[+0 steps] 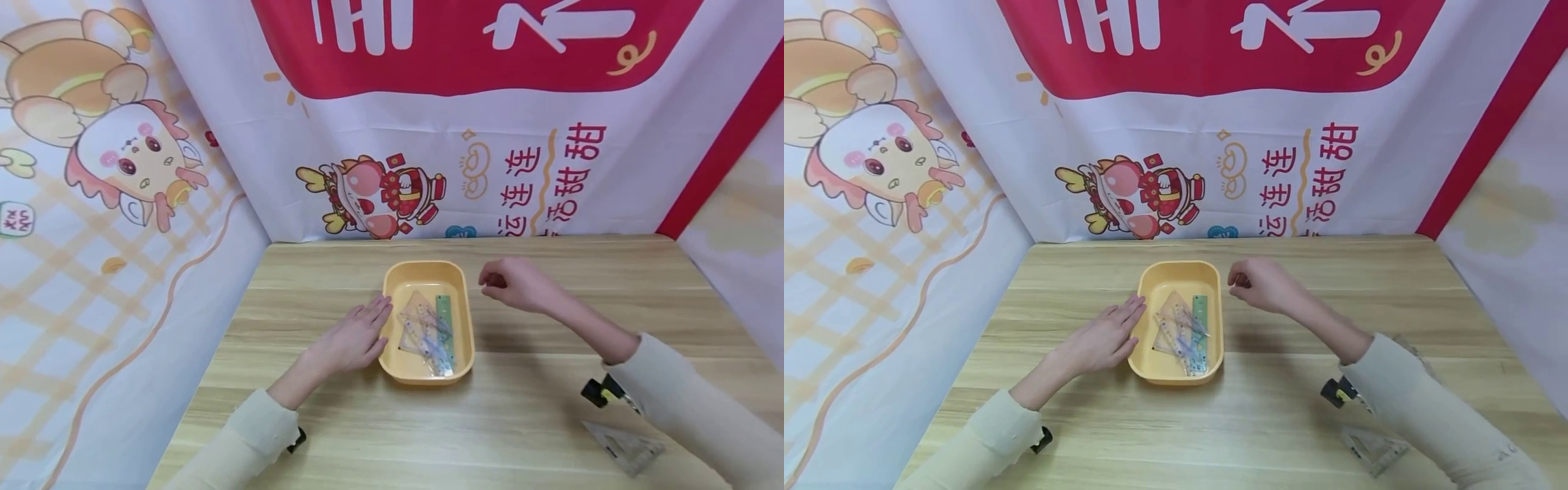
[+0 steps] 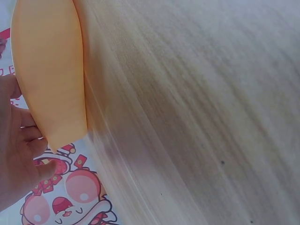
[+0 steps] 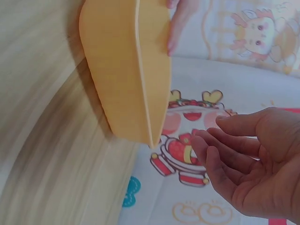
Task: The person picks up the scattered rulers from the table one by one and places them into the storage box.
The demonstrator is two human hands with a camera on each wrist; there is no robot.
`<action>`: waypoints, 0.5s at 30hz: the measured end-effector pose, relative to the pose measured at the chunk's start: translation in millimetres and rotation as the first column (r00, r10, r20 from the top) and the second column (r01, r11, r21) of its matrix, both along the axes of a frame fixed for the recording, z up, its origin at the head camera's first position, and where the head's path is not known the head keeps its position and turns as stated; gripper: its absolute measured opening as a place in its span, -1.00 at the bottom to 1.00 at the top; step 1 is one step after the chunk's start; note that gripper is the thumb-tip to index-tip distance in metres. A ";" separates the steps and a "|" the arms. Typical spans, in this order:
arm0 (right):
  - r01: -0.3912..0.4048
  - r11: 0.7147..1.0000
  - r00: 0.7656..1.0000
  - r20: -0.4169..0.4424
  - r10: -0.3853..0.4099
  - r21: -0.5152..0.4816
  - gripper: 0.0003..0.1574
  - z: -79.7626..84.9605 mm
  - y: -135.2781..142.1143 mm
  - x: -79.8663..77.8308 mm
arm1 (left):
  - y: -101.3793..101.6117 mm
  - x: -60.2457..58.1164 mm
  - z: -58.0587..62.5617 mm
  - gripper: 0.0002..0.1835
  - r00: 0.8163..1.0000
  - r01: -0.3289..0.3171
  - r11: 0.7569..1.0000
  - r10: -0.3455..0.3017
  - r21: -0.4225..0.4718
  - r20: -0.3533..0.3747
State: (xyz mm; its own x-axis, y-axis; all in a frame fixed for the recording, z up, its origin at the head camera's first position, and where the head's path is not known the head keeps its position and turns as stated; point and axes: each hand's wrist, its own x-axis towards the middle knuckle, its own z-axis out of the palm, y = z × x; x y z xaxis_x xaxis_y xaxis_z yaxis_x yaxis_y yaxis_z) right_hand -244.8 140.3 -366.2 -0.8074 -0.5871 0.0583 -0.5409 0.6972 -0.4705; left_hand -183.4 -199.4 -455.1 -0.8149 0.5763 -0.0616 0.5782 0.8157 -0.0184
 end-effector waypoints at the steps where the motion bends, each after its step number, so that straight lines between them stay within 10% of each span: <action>1: 0.005 1.000 1.000 -0.003 -0.005 -0.002 -0.89 1.0 5.4 3.1 | -0.2 -0.1 -0.3 -0.30 1.000 -0.001 1.000 0.001 -0.003 -0.001; 15: 0.104 0.994 0.993 -0.054 -0.106 -0.030 -0.89 -19.8 96.3 24.7 | 1.0 -1.4 -1.4 -0.29 1.000 -0.006 1.000 0.006 -0.007 0.007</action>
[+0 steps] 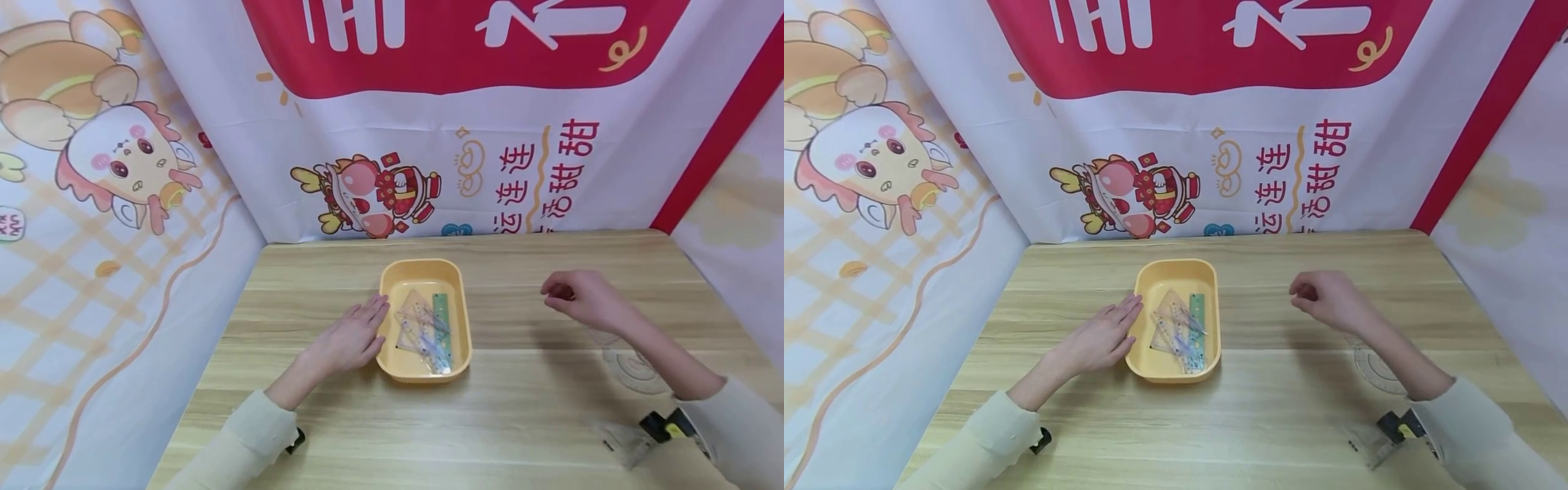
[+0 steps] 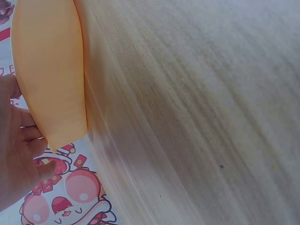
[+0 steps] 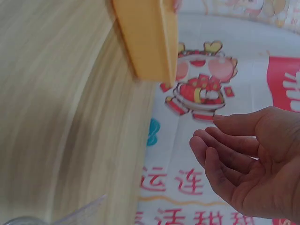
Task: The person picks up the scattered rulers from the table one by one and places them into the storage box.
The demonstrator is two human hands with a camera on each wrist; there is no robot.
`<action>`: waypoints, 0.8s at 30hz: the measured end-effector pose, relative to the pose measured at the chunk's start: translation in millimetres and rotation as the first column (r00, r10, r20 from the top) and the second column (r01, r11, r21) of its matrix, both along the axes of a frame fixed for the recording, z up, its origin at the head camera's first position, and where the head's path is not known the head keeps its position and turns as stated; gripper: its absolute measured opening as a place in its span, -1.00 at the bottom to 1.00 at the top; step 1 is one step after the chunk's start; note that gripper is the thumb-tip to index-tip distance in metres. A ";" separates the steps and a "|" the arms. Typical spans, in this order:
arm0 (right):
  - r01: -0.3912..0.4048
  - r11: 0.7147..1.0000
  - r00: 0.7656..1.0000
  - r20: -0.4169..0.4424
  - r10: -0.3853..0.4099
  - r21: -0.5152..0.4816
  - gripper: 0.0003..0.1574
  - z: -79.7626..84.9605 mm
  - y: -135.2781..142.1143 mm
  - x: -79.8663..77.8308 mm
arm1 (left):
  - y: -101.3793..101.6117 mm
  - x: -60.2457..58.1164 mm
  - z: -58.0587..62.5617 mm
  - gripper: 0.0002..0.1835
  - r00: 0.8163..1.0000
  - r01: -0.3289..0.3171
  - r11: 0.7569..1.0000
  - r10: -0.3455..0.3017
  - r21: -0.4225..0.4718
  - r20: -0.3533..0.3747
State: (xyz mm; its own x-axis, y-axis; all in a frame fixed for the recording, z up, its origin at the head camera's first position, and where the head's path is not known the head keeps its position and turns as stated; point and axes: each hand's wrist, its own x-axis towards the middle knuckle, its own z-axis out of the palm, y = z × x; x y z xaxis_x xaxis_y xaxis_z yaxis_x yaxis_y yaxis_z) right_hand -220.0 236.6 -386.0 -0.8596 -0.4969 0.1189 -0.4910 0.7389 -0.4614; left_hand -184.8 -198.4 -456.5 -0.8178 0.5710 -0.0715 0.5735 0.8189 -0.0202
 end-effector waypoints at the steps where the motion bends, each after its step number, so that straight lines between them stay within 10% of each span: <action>1: 0.008 1.000 1.000 -0.002 -0.008 0.002 -0.90 -3.5 5.6 -1.5 | -0.5 -0.1 0.1 -0.30 1.000 0.000 1.000 0.000 0.001 -0.001; 24: 0.181 0.967 0.945 0.243 -0.221 0.178 -0.53 -74.3 82.5 -35.3 | -2.2 0.8 -1.9 -0.30 1.000 -0.006 1.000 0.006 0.011 0.001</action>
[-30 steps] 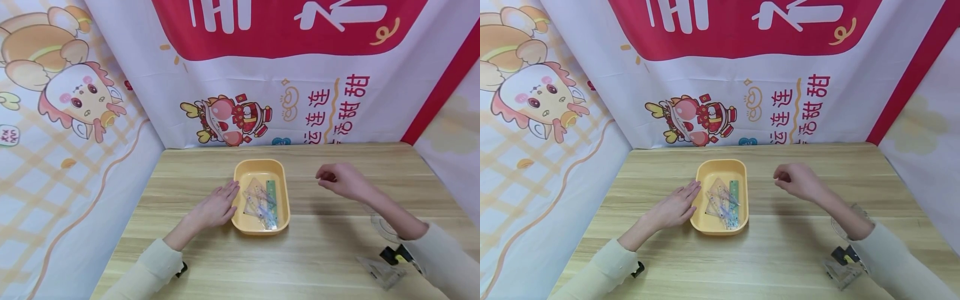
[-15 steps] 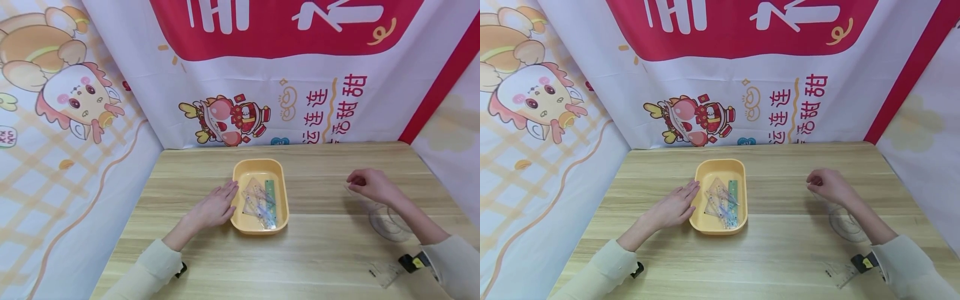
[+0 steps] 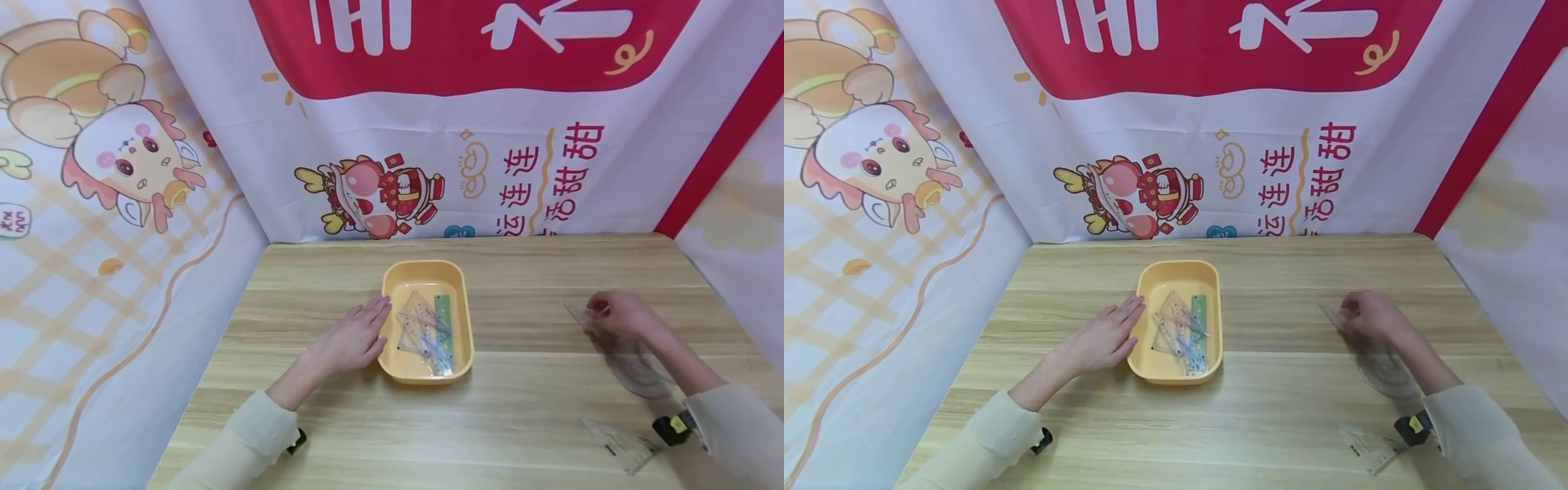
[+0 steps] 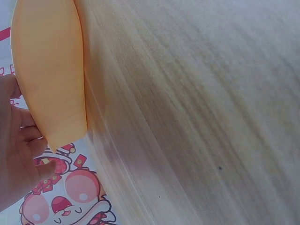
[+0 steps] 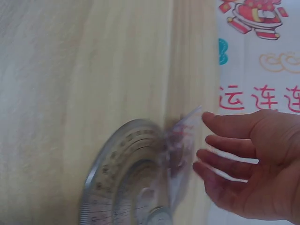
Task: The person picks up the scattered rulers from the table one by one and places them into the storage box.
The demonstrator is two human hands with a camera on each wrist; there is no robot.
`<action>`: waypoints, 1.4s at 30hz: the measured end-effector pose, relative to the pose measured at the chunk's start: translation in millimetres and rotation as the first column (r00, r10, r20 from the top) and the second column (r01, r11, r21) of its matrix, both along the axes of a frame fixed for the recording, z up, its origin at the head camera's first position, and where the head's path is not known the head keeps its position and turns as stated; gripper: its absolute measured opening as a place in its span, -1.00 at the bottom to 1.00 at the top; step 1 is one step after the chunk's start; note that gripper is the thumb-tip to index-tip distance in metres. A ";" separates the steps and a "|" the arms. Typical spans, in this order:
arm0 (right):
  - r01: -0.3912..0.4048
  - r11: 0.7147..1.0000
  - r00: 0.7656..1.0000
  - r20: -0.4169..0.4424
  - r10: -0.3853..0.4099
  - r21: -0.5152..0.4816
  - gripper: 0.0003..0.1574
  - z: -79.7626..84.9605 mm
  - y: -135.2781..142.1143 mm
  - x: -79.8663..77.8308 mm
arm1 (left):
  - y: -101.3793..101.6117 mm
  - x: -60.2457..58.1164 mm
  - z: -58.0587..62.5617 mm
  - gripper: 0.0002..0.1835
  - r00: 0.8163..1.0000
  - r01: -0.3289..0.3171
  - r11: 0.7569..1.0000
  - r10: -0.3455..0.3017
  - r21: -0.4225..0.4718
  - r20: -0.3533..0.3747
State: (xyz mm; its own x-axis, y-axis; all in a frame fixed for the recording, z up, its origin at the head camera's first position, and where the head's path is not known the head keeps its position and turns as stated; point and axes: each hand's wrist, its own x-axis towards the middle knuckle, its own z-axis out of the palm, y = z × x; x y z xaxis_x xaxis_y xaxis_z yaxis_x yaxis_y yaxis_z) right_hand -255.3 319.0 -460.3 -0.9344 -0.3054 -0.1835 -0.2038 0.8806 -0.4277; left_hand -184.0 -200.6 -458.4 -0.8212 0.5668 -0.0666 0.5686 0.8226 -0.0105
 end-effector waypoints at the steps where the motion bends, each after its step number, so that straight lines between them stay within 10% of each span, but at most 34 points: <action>1: 0.001 1.000 1.000 0.009 -0.002 0.023 -0.49 -2.9 2.1 -0.5 | 0.1 -0.1 -0.1 -0.30 1.000 0.004 1.000 -0.004 -0.002 -0.003; 9: -0.012 0.994 1.000 0.019 0.010 0.108 -0.31 -13.1 6.3 -2.2 | 0.8 -0.2 0.9 -0.29 1.000 0.004 1.000 -0.004 -0.022 -0.004; 42: -0.038 0.994 0.995 0.090 0.047 -0.104 -0.78 -4.1 20.5 1.3 | 1.7 1.5 2.6 -0.30 1.000 -0.005 1.000 0.005 -0.014 0.009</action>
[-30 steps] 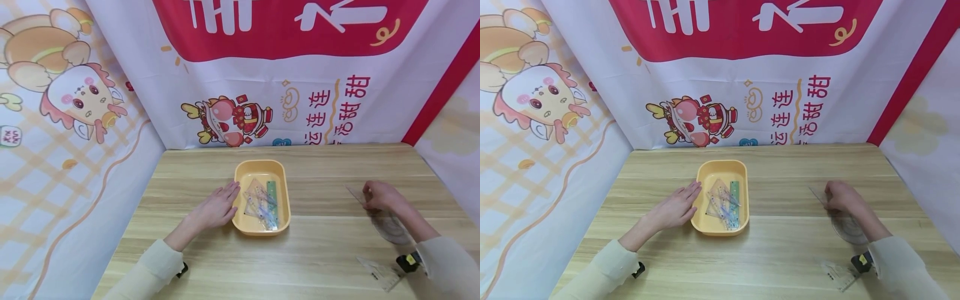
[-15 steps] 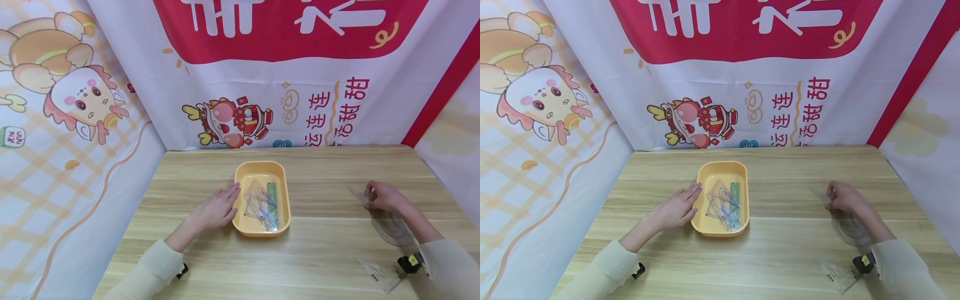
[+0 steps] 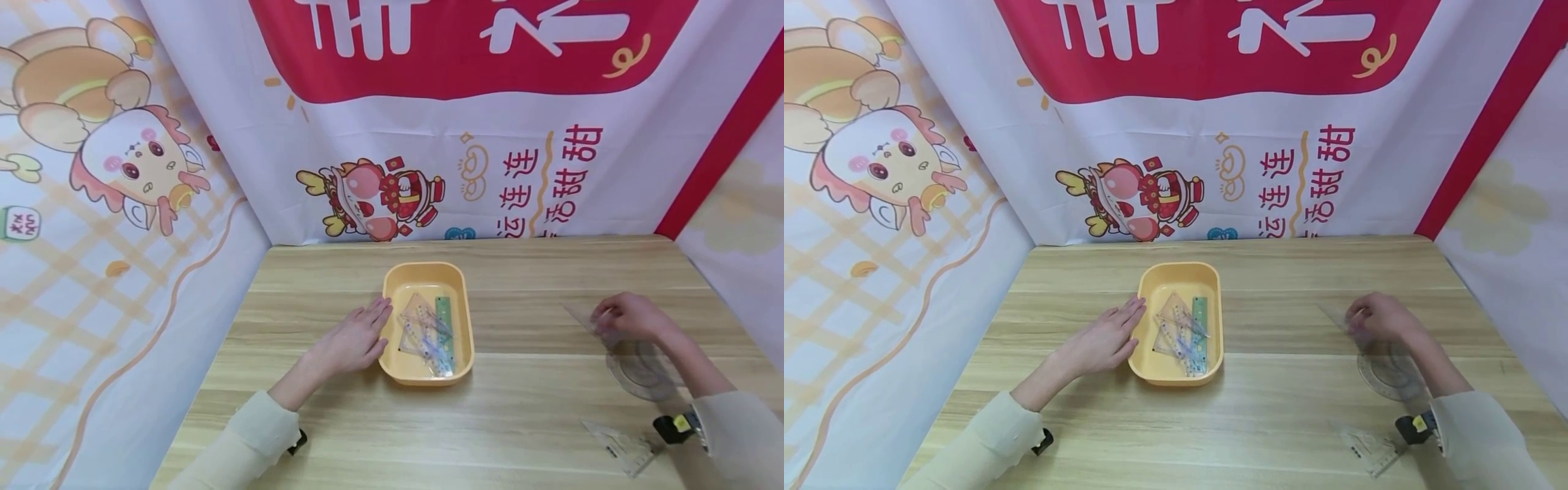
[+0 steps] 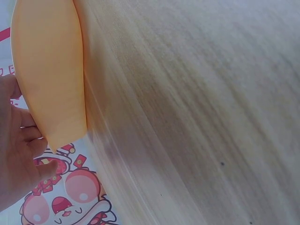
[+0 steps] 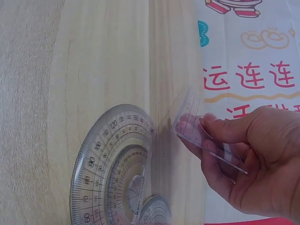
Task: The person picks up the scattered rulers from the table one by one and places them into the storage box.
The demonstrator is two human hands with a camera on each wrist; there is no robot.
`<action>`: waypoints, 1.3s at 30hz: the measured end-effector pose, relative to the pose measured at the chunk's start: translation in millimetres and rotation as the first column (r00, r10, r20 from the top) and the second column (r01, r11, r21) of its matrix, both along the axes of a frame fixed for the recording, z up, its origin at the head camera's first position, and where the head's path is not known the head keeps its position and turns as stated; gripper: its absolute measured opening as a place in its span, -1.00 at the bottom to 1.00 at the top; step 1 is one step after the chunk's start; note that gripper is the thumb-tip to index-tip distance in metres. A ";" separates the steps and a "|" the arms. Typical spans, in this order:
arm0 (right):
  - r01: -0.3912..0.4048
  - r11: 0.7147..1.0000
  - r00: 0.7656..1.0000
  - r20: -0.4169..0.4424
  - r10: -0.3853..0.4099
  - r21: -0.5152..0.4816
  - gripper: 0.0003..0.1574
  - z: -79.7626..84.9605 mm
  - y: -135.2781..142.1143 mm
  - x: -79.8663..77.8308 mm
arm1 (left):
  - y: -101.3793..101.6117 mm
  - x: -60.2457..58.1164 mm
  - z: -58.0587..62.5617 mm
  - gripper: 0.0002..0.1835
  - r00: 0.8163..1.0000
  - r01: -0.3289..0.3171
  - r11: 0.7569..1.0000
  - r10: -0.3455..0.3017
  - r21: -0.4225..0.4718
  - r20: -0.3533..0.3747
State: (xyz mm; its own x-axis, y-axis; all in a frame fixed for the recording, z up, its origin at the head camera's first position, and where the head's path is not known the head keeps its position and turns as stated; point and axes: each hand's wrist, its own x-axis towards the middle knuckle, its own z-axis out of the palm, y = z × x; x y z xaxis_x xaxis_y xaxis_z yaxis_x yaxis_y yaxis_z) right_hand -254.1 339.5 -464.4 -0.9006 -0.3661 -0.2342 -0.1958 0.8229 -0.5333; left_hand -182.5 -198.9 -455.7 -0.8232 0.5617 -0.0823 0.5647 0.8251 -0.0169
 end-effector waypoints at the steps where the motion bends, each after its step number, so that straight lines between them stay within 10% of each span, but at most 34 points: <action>1: 0.000 1.000 1.000 -0.005 0.000 -0.001 -0.78 1.7 -0.4 0.6 | -0.2 -0.1 -0.2 -0.30 1.000 0.001 1.000 -0.001 0.000 -0.002; 39: 0.004 0.966 1.000 -0.013 -0.007 -0.257 -0.63 49.3 -74.9 18.9 | -1.3 -0.1 -1.7 -0.30 0.999 0.022 0.999 -0.021 0.027 -0.040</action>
